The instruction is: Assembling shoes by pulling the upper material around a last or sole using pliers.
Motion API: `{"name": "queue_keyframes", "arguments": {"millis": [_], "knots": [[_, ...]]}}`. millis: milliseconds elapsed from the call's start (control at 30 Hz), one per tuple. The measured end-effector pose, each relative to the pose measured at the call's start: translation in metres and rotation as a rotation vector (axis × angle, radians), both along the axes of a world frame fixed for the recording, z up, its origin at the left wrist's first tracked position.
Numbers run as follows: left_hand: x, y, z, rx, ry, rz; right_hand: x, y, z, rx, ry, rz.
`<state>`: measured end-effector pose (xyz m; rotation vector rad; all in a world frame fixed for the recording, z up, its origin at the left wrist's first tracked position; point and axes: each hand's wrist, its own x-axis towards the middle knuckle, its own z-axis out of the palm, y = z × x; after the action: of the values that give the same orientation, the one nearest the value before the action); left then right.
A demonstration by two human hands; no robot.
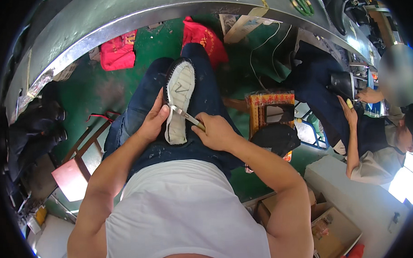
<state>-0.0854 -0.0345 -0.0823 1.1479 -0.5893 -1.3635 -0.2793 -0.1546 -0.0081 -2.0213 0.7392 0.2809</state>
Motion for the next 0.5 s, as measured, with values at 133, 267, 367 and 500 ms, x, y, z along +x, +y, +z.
{"name": "queue_keyframes", "arguments": {"millis": [133,267,367,500], "knots": [[0.020,-0.010,0.003,0.034,-0.143,-0.081,0.000,-0.012,0.019,0.014,0.029,0.056],[0.025,-0.051,0.026,0.257,0.033,-0.053,-0.021,-0.023,0.026,0.220,-0.022,0.038],[0.042,-0.058,0.022,0.389,0.023,-0.077,-0.042,-0.010,0.024,0.319,0.073,-0.139],[0.051,-0.021,0.045,0.151,0.539,0.058,-0.073,0.008,0.002,0.473,0.017,-0.479]]}}
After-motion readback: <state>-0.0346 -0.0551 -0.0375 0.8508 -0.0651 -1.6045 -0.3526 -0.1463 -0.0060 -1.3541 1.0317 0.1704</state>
